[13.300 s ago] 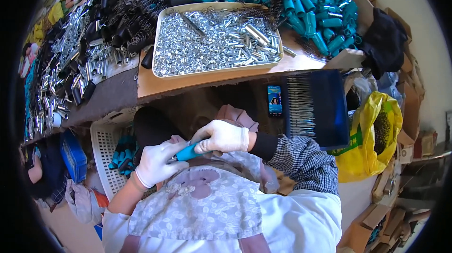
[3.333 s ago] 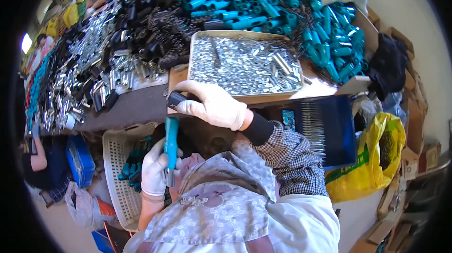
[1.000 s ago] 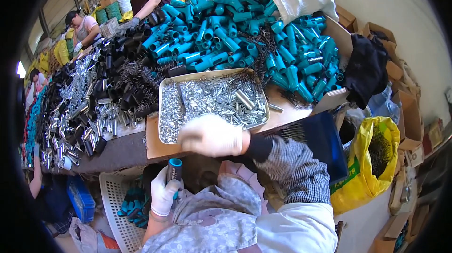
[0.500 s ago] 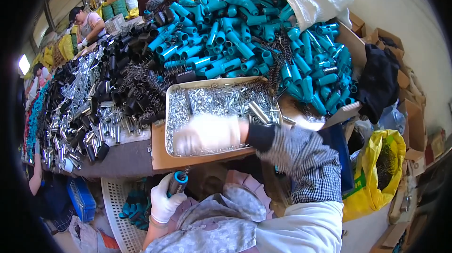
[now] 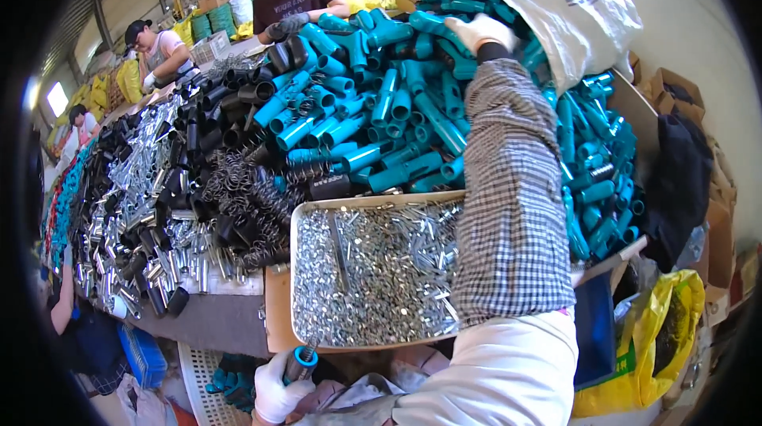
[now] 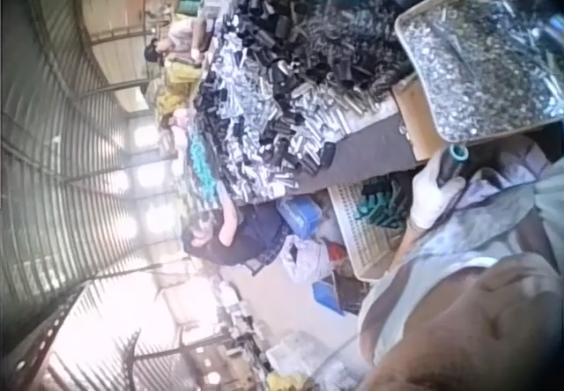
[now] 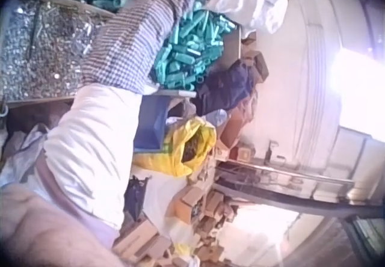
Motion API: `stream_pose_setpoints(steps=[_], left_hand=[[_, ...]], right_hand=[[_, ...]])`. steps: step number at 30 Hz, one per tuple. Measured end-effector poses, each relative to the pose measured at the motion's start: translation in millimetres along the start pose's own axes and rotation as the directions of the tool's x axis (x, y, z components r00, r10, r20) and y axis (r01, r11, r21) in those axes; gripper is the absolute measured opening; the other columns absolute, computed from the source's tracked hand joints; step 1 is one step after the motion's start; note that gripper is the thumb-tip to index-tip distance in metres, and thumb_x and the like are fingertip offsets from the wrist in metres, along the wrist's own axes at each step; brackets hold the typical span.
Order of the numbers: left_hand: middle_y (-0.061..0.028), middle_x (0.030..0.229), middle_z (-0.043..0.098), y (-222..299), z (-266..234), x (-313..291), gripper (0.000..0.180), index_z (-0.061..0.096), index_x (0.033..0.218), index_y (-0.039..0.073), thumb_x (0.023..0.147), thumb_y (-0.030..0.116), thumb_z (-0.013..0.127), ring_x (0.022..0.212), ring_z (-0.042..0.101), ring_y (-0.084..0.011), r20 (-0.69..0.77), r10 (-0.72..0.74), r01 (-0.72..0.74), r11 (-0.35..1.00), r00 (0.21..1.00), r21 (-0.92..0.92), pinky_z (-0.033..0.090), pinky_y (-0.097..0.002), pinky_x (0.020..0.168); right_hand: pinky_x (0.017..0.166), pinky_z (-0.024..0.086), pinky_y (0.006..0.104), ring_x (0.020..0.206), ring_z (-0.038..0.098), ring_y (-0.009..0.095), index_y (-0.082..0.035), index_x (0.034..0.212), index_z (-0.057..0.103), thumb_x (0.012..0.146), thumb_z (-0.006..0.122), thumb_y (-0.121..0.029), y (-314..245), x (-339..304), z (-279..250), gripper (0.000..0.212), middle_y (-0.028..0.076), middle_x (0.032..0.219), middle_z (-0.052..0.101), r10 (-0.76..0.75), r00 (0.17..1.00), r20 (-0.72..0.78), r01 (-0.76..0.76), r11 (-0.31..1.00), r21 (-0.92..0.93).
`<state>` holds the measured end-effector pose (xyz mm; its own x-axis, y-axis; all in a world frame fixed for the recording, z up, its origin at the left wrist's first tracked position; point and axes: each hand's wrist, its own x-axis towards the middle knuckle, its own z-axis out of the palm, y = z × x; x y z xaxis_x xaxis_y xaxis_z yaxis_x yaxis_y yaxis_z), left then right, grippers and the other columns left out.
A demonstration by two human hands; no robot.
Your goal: Assembling mechanical handle components using metal tubes, plastic housings, and internal springs.
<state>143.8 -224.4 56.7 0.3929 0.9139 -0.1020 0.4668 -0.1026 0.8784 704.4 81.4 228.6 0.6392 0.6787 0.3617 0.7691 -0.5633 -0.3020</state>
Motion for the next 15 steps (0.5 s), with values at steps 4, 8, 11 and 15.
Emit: stream_pose_setpoints(steps=[4, 8, 11, 15], left_hand=[[-0.0205, 0.095, 0.071, -4.9, -2.3, 10.8, 0.055, 0.066, 0.126, 0.005, 0.074, 0.019, 0.078, 0.085, 0.072, -0.0329, 0.063, -0.030, 0.030, 1.000, 0.998, 0.004, 0.056, -0.0388, 0.079], [-0.0219, 0.096, 0.071, -16.6, 0.7, 8.6, 0.057, 0.065, 0.127, 0.005, 0.074, 0.022, 0.077, 0.087, 0.073, -0.0332, 0.057, -0.022, 0.020, 0.999, 0.998, 0.030, 0.056, -0.0396, 0.079], [-0.0109, 0.078, 0.071, -15.6, 7.4, 6.4, 0.041, 0.068, 0.099, 0.001, 0.069, 0.027, 0.077, 0.069, 0.070, -0.0217, -0.029, -0.058, 0.059, 0.998, 0.998, 0.038, 0.056, -0.0345, 0.068], [-0.0071, 0.074, 0.070, -12.5, 8.2, -9.2, 0.049, 0.067, 0.107, 0.000, 0.073, 0.034, 0.076, 0.068, 0.069, -0.0165, -0.012, 0.036, -0.036, 0.999, 0.999, -0.035, 0.055, -0.0333, 0.066]], right_hand=[[0.118, 0.034, 0.0415, 0.140, 0.049, 0.033, -0.005, 0.148, 0.053, 0.080, 0.048, -0.089, 40.4, 29.9, 8.5, 0.108, 0.019, 0.152, 0.051, -0.028, 0.978, 0.204, -0.014, 0.979, 0.202], [0.118, 0.034, 0.0468, 0.137, 0.050, 0.035, -0.008, 0.150, 0.051, 0.078, 0.066, -0.080, 11.3, 11.1, 6.1, 0.103, 0.017, 0.152, 0.051, -0.285, 0.884, 0.370, 0.151, 0.925, 0.349], [0.111, 0.043, 0.0420, 0.131, 0.056, 0.034, -0.006, 0.145, 0.056, 0.074, 0.074, -0.066, 13.8, -8.4, 2.4, 0.095, 0.019, 0.145, 0.057, -0.352, 0.891, 0.286, 0.277, 0.922, 0.272], [0.101, 0.049, 0.0391, 0.118, 0.064, 0.035, 0.002, 0.134, 0.062, 0.075, 0.073, -0.050, -6.0, -57.8, -3.5, 0.079, 0.022, 0.130, 0.066, -0.464, 0.877, 0.129, 0.404, 0.855, 0.326]])
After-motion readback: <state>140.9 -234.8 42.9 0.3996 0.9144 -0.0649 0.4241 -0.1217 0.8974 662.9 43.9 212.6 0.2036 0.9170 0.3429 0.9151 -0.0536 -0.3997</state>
